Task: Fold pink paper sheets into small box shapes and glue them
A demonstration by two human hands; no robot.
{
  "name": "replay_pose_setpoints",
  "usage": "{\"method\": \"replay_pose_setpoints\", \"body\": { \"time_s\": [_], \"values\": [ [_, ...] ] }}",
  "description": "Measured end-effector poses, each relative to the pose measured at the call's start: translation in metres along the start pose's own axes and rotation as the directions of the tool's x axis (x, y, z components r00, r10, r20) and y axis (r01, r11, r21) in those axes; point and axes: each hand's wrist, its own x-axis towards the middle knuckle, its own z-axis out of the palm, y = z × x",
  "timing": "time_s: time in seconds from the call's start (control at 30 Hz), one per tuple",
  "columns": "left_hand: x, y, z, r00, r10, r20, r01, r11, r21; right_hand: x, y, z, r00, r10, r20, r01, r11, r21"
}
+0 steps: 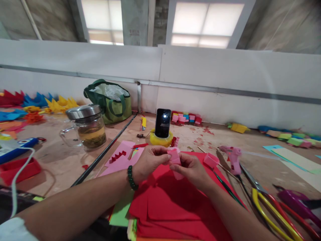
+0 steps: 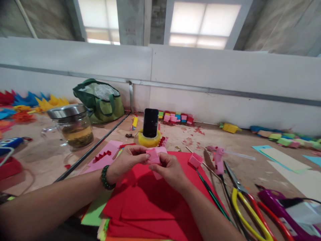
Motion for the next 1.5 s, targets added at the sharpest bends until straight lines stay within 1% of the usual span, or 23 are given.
{"method": "replay_pose_setpoints", "body": {
  "time_s": [0.13,0.27,0.47,0.6,0.7,0.8,0.93,1.0,1.1,1.23,1.3,1.33,1.43,1.5],
  "values": [
    [-0.003,0.002,0.001,1.0,0.022,-0.002,-0.022,1.0,0.015,-0.001,0.0,0.003,1.0,0.001,-0.018,-0.001,1.0,-0.004],
    [-0.005,0.004,0.002,0.999,0.052,0.013,-0.052,0.997,0.062,-0.002,0.0,0.005,1.0,-0.011,-0.005,0.011,1.0,-0.015],
    [-0.006,0.002,0.0,0.981,0.18,0.071,-0.191,0.961,0.2,-0.003,-0.002,0.007,0.998,-0.058,-0.013,0.056,0.992,-0.113],
    [-0.006,0.0,-0.002,0.951,0.283,0.122,-0.307,0.907,0.288,-0.005,-0.004,0.007,0.994,-0.101,-0.03,0.091,0.967,-0.239],
    [-0.007,-0.001,-0.003,0.934,0.325,0.147,-0.356,0.876,0.325,-0.008,-0.007,0.004,0.987,-0.157,-0.025,0.141,0.937,-0.32],
    [-0.008,-0.002,-0.004,0.913,0.363,0.184,-0.407,0.837,0.367,-0.01,-0.012,0.0,0.972,-0.214,-0.092,0.177,0.936,-0.305],
    [-0.01,-0.004,-0.003,0.871,0.43,0.238,-0.491,0.767,0.413,-0.012,-0.015,0.0,0.941,-0.27,-0.206,0.222,0.947,-0.231],
    [-0.012,-0.003,-0.002,0.855,0.452,0.255,-0.519,0.732,0.441,-0.012,-0.016,0.002,0.933,-0.272,-0.238,0.233,0.956,-0.179],
    [-0.014,-0.002,-0.002,0.843,0.46,0.278,-0.537,0.702,0.468,-0.011,-0.016,0.003,0.934,-0.24,-0.266,0.212,0.968,-0.131],
    [-0.014,-0.002,-0.002,0.839,0.468,0.277,-0.543,0.687,0.483,-0.011,-0.018,0.003,0.948,-0.19,-0.255,0.164,0.979,-0.119],
    [-0.014,-0.003,-0.003,0.846,0.469,0.253,-0.53,0.695,0.486,-0.011,-0.019,0.003,0.957,-0.167,-0.238,0.15,0.985,-0.089],
    [-0.014,-0.004,-0.002,0.859,0.456,0.233,-0.51,0.716,0.477,-0.011,-0.019,0.002,0.96,-0.156,-0.234,0.144,0.987,-0.068],
    [-0.013,-0.005,-0.001,0.916,0.358,0.184,-0.402,0.835,0.376,-0.011,-0.018,0.002,0.962,-0.143,-0.232,0.14,0.99,-0.03],
    [-0.013,-0.005,0.0,0.934,0.306,0.184,-0.35,0.887,0.302,-0.011,-0.018,0.003,0.954,-0.164,-0.252,0.158,0.986,-0.042]
  ]
}}
